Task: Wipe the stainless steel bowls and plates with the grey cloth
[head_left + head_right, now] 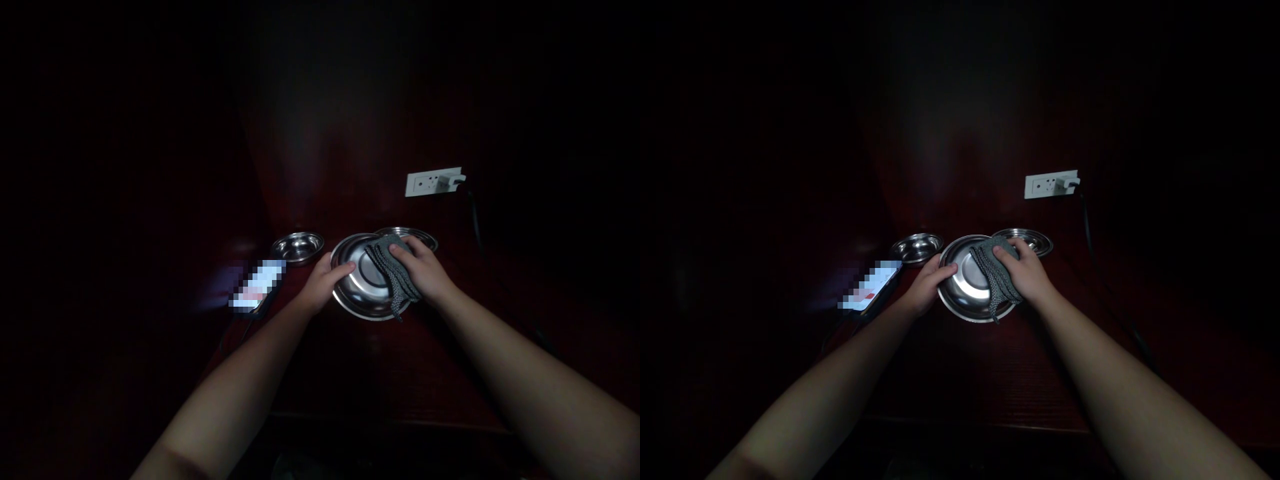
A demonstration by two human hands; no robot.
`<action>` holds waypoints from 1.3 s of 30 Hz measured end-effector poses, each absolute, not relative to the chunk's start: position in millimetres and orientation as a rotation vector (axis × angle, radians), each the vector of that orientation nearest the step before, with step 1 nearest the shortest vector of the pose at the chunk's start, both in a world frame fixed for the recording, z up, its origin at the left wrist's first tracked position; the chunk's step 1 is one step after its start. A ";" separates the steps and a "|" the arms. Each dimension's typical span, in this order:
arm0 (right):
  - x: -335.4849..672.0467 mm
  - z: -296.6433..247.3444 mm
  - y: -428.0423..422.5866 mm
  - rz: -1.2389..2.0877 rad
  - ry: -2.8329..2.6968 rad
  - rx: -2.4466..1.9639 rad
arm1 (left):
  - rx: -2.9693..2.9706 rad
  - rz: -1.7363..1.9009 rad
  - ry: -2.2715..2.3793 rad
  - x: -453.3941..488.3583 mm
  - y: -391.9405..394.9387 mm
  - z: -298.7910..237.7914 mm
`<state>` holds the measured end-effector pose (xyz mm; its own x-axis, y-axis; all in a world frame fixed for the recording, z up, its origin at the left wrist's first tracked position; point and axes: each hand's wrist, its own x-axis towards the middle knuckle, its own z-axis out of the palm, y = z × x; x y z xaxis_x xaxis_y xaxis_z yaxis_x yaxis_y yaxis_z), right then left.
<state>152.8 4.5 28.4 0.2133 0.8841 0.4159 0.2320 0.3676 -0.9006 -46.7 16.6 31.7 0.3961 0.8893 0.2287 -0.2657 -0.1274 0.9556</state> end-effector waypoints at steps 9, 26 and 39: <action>149.8 30.9 -0.3 0.693 -1.335 -1.137 | 1.434 1.032 0.614 -49.2 14.5 36.6; 154.5 35.3 3.3 0.446 -1.256 -1.076 | 1.114 1.259 0.561 -43.2 16.4 28.3; 156.5 26.2 9.4 0.381 -1.195 -1.044 | 1.297 1.088 0.658 -39.7 9.3 21.2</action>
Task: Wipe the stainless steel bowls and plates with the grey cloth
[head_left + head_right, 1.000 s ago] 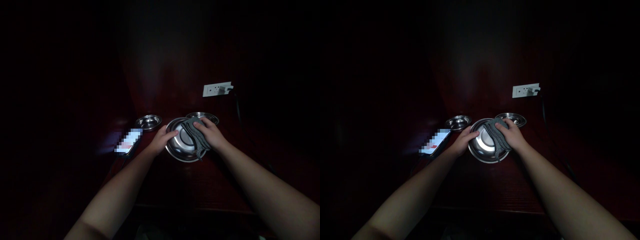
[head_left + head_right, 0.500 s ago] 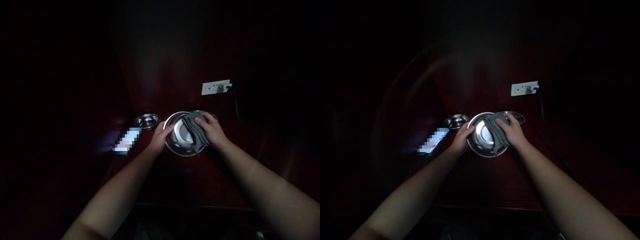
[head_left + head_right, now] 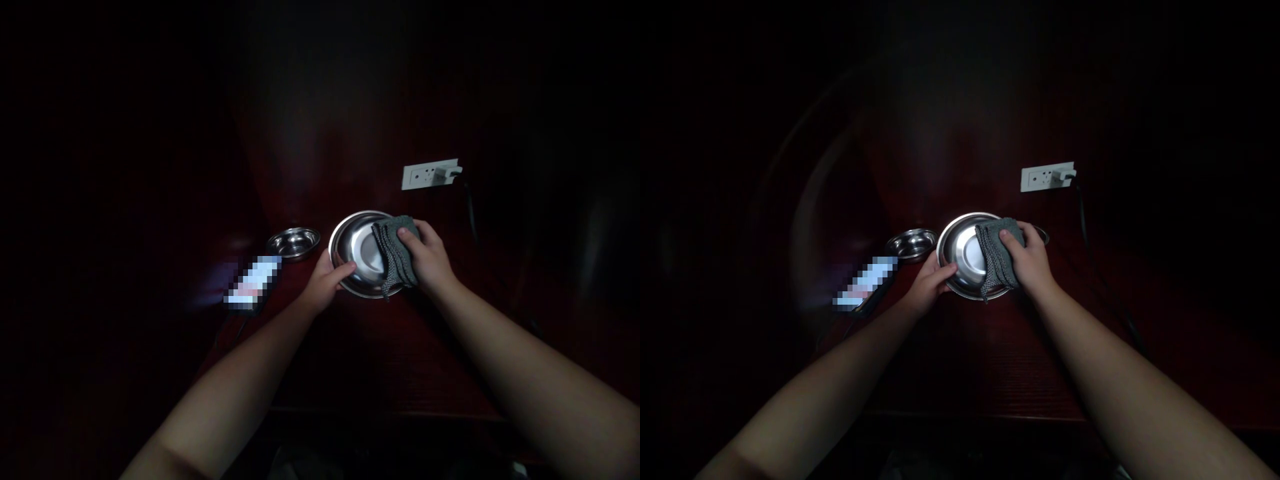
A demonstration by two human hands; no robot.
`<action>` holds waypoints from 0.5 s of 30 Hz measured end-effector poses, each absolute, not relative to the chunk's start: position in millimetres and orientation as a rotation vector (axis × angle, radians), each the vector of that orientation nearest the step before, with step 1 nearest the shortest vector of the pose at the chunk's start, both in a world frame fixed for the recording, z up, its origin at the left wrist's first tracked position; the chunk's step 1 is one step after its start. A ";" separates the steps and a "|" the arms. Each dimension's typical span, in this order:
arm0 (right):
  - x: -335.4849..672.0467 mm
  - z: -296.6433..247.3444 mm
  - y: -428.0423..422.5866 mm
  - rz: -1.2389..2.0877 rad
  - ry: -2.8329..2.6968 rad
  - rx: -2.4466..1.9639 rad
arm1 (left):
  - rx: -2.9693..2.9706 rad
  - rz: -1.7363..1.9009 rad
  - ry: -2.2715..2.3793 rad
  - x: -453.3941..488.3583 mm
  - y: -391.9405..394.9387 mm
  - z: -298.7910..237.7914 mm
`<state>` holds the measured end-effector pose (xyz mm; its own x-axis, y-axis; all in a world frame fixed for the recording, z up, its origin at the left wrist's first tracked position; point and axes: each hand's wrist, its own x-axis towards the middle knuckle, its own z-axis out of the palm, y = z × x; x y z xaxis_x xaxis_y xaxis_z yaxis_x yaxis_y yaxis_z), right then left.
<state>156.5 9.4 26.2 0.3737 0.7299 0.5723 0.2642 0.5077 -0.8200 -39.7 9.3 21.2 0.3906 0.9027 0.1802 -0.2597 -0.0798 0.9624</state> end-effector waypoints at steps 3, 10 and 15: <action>155.1 26.0 8.6 0.401 -1.241 -1.047 | 1.313 1.134 0.651 -41.4 10.9 23.9; 156.2 29.7 6.7 0.345 -1.312 -1.075 | 1.312 1.108 0.671 -42.8 13.8 22.4; 157.5 27.6 8.5 0.363 -1.306 -1.094 | 1.302 1.116 0.679 -42.9 14.3 23.0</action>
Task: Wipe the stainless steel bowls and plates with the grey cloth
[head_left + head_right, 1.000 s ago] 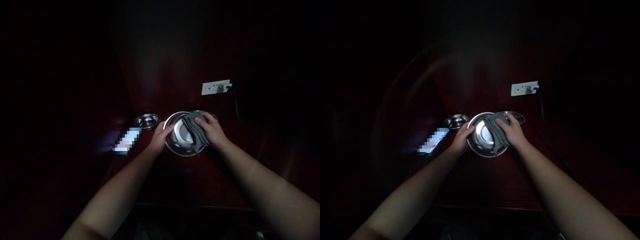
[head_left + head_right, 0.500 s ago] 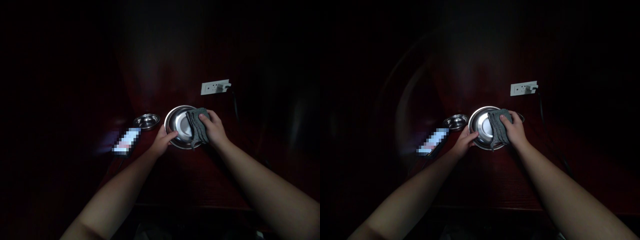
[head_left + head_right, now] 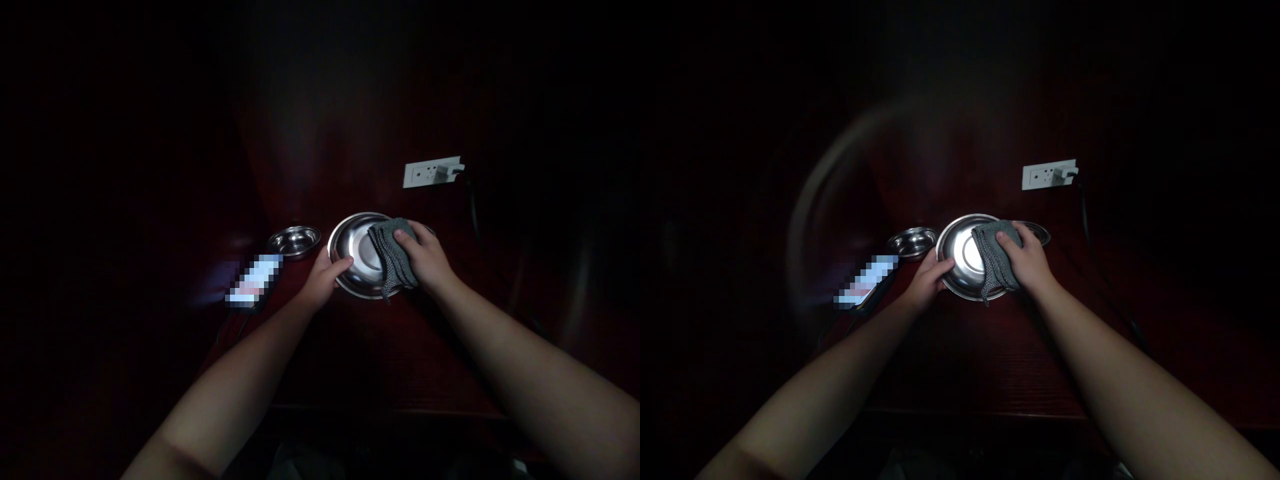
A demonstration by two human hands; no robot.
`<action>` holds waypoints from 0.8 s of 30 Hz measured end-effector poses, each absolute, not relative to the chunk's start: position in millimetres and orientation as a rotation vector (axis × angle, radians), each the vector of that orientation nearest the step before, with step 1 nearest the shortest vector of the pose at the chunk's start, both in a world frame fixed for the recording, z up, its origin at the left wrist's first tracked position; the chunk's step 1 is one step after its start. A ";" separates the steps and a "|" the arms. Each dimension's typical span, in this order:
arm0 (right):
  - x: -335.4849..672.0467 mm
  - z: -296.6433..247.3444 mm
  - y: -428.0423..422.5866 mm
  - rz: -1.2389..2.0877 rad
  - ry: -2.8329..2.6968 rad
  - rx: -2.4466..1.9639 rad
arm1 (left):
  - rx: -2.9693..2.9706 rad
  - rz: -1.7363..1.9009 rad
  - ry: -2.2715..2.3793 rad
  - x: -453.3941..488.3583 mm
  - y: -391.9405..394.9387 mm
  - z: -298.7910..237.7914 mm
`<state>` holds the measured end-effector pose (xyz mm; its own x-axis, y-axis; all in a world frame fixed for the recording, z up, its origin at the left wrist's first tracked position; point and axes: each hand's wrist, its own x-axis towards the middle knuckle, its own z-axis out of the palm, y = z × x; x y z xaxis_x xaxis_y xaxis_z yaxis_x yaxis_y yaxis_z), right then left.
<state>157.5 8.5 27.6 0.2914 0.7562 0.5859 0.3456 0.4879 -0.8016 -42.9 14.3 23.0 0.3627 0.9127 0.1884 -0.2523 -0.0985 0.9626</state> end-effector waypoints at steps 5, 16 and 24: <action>158.2 27.0 8.5 0.370 -1.303 -1.101 | 1.299 1.104 0.665 -42.6 14.4 22.2; 157.5 28.1 9.8 0.362 -1.311 -1.099 | 1.338 1.097 0.703 -43.0 13.8 21.9; 159.3 22.2 14.1 0.375 -1.209 -1.149 | 1.337 1.092 0.670 -42.5 11.7 23.2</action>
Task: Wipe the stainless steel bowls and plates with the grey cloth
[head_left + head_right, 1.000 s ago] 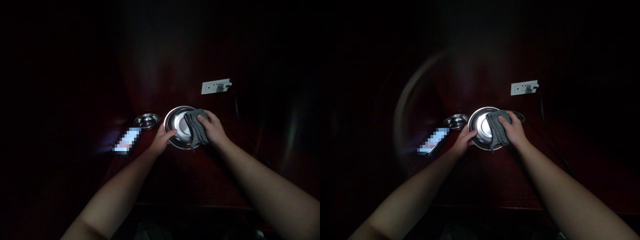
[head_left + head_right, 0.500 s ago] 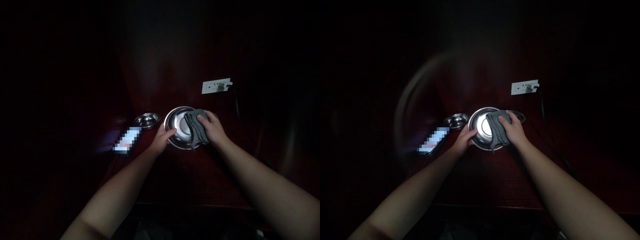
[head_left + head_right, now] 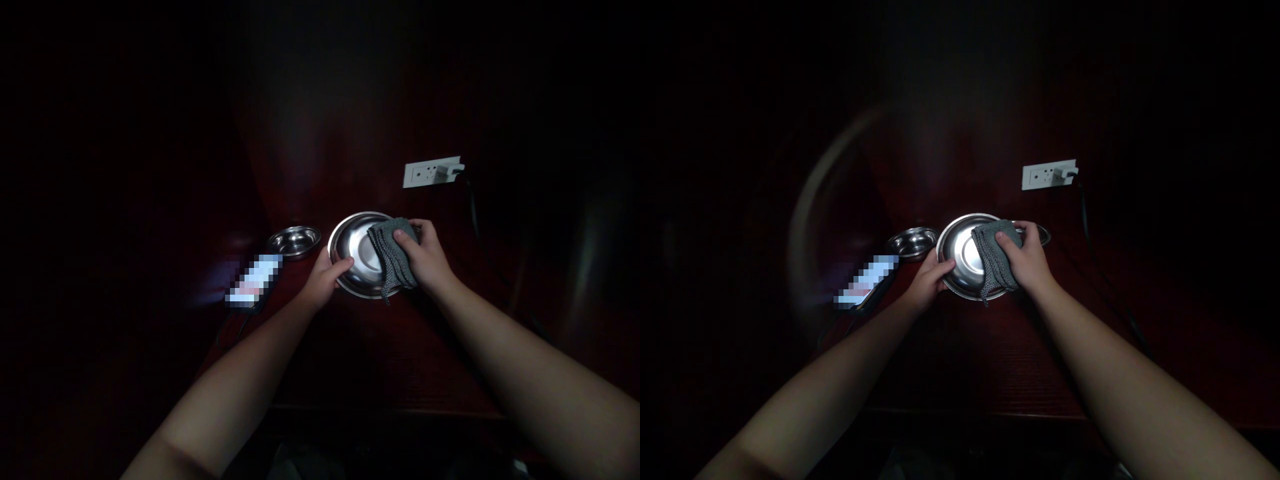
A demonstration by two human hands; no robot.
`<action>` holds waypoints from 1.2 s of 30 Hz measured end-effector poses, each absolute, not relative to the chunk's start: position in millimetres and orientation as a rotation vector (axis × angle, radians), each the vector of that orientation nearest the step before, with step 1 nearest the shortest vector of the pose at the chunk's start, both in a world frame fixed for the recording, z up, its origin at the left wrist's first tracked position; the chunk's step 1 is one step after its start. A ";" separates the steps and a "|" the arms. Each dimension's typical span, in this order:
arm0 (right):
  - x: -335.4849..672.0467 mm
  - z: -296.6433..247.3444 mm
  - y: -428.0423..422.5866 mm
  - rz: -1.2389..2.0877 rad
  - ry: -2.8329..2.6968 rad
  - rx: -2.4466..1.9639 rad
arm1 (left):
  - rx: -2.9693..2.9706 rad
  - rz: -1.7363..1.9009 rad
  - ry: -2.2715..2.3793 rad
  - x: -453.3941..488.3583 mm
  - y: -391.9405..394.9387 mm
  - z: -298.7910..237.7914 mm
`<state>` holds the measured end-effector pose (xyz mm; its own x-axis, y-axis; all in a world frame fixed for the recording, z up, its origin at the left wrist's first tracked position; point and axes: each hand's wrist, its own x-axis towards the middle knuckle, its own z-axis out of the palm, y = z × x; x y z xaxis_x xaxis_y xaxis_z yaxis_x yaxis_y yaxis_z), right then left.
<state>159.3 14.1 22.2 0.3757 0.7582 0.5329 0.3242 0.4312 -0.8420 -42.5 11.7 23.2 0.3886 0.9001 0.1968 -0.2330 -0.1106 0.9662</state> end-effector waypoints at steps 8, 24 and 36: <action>158.3 22.3 11.7 0.389 -1.190 -1.180 | 1.350 1.110 0.704 -41.6 10.8 24.1; 159.0 20.2 15.0 0.382 -1.188 -1.196 | 1.400 1.213 0.683 -38.9 13.6 17.0; 159.1 20.0 15.3 0.369 -1.182 -1.224 | 1.436 1.213 0.669 -37.0 15.9 12.5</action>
